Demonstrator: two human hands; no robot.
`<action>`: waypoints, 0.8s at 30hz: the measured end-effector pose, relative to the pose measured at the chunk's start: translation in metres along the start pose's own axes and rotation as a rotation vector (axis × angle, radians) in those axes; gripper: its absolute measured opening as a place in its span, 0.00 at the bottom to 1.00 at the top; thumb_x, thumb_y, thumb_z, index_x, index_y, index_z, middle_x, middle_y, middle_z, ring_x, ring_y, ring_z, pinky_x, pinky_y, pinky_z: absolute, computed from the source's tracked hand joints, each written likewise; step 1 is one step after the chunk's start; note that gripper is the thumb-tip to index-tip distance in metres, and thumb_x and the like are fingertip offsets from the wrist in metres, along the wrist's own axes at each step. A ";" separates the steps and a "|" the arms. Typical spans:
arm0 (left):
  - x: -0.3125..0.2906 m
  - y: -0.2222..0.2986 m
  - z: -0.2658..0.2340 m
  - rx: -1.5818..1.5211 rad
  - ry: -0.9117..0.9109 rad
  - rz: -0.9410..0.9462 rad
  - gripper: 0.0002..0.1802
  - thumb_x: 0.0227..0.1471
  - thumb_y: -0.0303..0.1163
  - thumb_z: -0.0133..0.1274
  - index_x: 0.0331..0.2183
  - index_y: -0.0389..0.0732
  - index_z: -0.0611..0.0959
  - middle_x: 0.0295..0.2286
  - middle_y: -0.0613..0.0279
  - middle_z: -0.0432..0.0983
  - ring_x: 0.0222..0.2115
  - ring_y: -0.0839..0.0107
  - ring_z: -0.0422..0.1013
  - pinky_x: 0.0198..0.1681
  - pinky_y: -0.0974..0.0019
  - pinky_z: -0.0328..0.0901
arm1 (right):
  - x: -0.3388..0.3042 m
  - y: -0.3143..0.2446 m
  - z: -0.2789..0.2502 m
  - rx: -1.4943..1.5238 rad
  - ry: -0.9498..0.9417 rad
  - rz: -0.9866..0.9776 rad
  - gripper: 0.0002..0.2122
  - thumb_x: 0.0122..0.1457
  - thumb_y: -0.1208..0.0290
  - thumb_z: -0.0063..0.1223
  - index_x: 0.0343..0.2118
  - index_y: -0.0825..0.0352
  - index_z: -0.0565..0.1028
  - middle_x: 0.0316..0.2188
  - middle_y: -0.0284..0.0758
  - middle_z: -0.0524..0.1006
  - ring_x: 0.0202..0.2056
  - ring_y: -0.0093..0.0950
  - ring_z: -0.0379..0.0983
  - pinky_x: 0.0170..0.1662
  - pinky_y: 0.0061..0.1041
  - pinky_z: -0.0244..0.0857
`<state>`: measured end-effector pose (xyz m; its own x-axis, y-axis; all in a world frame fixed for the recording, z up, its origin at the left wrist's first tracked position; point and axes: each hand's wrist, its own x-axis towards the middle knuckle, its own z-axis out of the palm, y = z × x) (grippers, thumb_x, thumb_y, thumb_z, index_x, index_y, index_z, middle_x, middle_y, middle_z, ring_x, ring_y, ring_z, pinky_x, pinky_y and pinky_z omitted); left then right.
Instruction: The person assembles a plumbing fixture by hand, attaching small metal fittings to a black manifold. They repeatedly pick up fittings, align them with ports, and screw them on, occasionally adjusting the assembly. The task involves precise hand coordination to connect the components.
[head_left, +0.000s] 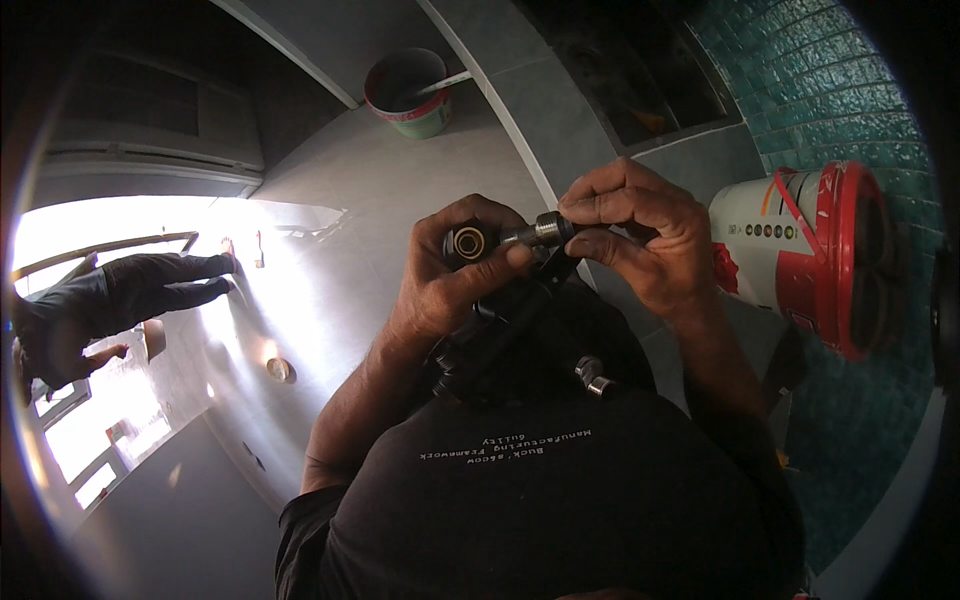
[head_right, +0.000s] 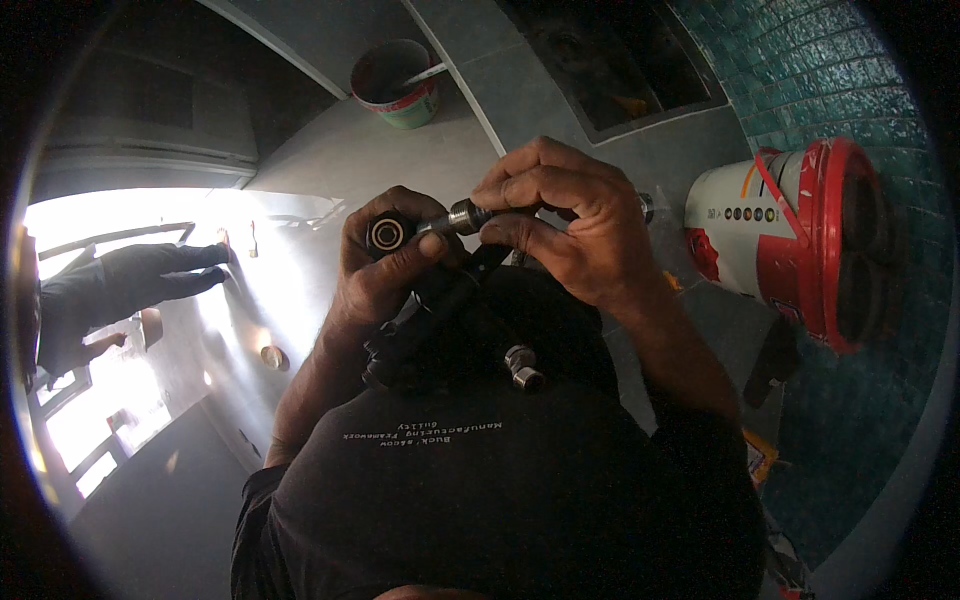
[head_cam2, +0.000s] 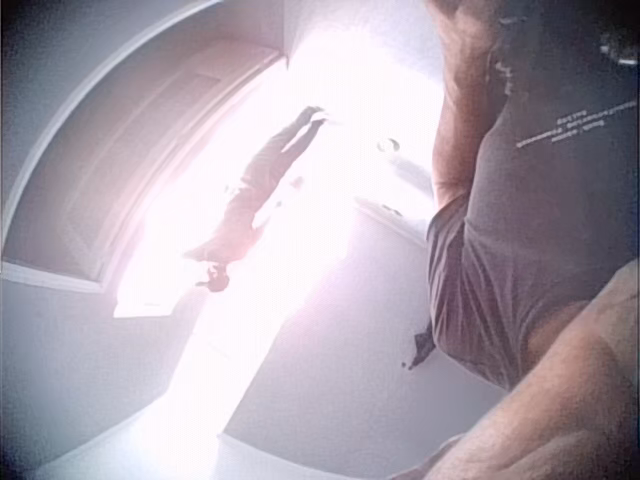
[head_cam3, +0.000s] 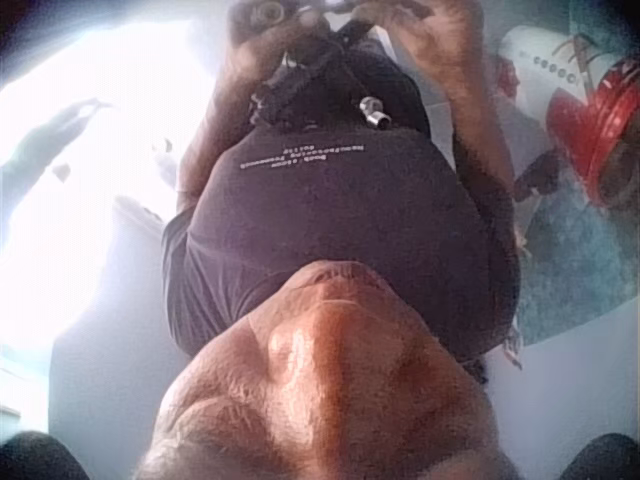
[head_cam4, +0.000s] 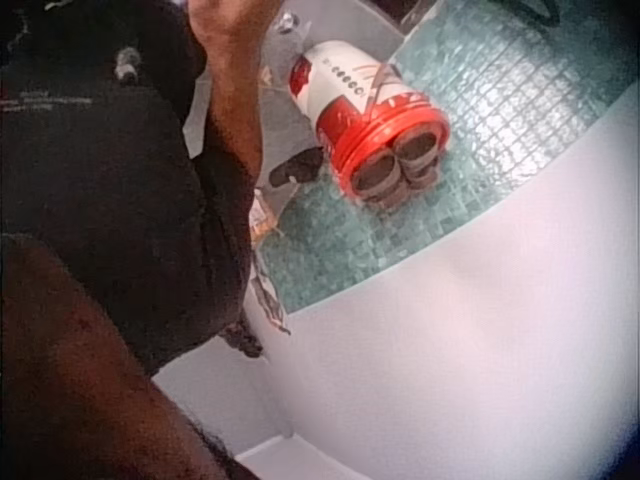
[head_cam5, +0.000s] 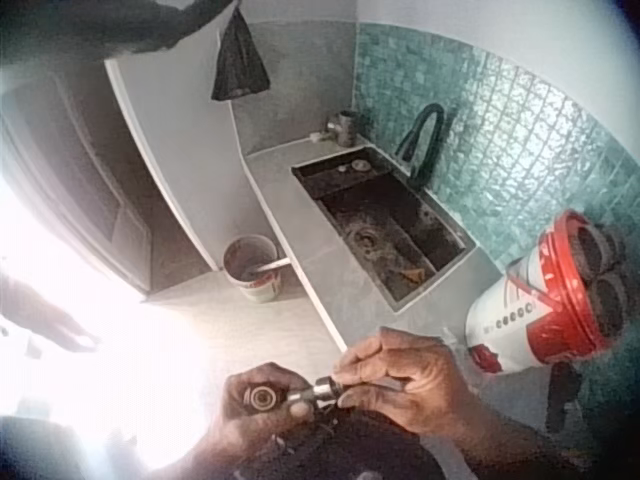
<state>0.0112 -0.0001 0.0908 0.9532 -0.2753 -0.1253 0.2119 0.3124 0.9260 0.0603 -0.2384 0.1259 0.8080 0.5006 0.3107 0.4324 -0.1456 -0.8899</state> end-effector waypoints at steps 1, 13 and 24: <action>0.000 0.001 0.001 -0.020 0.008 -0.013 0.11 0.55 0.30 0.66 0.38 0.35 0.84 0.29 0.61 0.83 0.31 0.76 0.79 0.37 0.71 0.71 | 0.000 0.000 0.000 0.001 -0.001 0.004 0.09 0.53 0.77 0.70 0.38 0.63 0.83 0.41 0.33 0.82 0.43 0.24 0.81 0.45 0.25 0.78; 0.006 0.008 0.008 0.008 0.003 -0.048 0.11 0.55 0.28 0.65 0.39 0.35 0.83 0.28 0.60 0.83 0.31 0.75 0.79 0.36 0.71 0.71 | 0.003 0.001 -0.007 -0.039 -0.031 -0.016 0.10 0.50 0.82 0.70 0.36 0.66 0.83 0.38 0.34 0.81 0.39 0.22 0.80 0.41 0.22 0.77; 0.011 0.002 0.003 0.015 -0.005 -0.015 0.12 0.56 0.29 0.63 0.40 0.34 0.81 0.29 0.56 0.83 0.32 0.71 0.80 0.38 0.68 0.73 | 0.007 -0.002 -0.010 0.345 -0.010 0.286 0.05 0.61 0.76 0.64 0.39 0.64 0.83 0.37 0.33 0.83 0.37 0.20 0.83 0.37 0.19 0.79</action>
<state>0.0211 -0.0052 0.0930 0.9487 -0.2848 -0.1372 0.2229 0.2948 0.9292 0.0692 -0.2435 0.1333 0.8711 0.4898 0.0343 0.0319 0.0133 -0.9994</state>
